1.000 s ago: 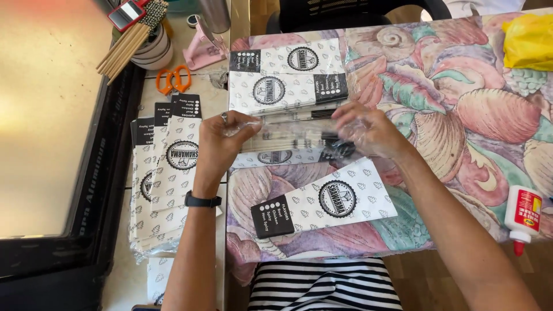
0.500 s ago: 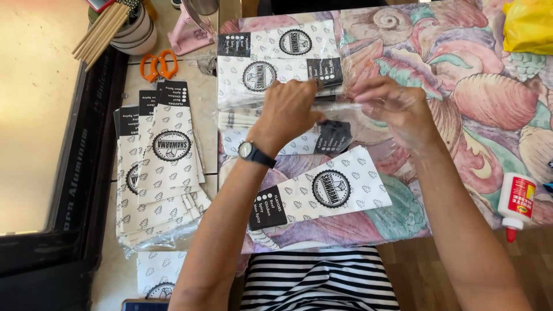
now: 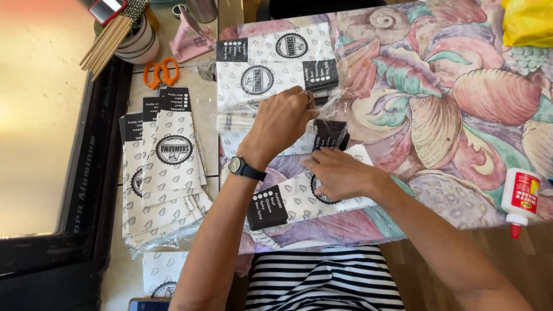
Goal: The person organizes several stacks of printed paper food sleeves on a table and applies glue from a bottle to the edges to secure them.
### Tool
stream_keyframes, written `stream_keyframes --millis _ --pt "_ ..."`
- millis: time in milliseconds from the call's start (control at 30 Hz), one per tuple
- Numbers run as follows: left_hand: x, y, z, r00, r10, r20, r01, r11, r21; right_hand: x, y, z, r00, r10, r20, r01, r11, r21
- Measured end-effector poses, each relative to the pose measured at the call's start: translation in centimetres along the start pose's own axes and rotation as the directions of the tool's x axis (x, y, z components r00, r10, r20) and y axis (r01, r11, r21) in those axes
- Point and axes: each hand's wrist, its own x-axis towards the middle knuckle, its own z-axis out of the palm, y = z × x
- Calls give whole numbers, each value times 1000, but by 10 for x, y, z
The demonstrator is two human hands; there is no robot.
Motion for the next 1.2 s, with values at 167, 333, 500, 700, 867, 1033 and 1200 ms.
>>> stream_keyframes --millis 167,333,500,700,867,1033,1200 --pt "-12 11 -9 998 38 48 -39 999 14 19 20 11 998 -60 36 62 995 -75" --pt "-23 17 -14 991 92 93 -87 995 -49 6 5 -2 996 -48 72 47 999 21" --pt "-28 20 -22 986 94 137 -79 991 -110 -5 4 5 995 -59 84 52 996 78" --pt "-30 18 -21 983 94 155 -77 990 -114 -11 -3 -4 995 -82 49 79 995 60" --pt "-35 33 -39 982 89 169 -59 983 -173 -22 -5 16 997 -58 41 53 991 126" --pt "-41 45 -81 930 95 356 29 944 -329 -106 -1 36 907 -184 -379 262 951 164" --pt "-19 43 -75 718 -10 696 320 893 -317 -225 69 40 913 29 -408 165 886 432"
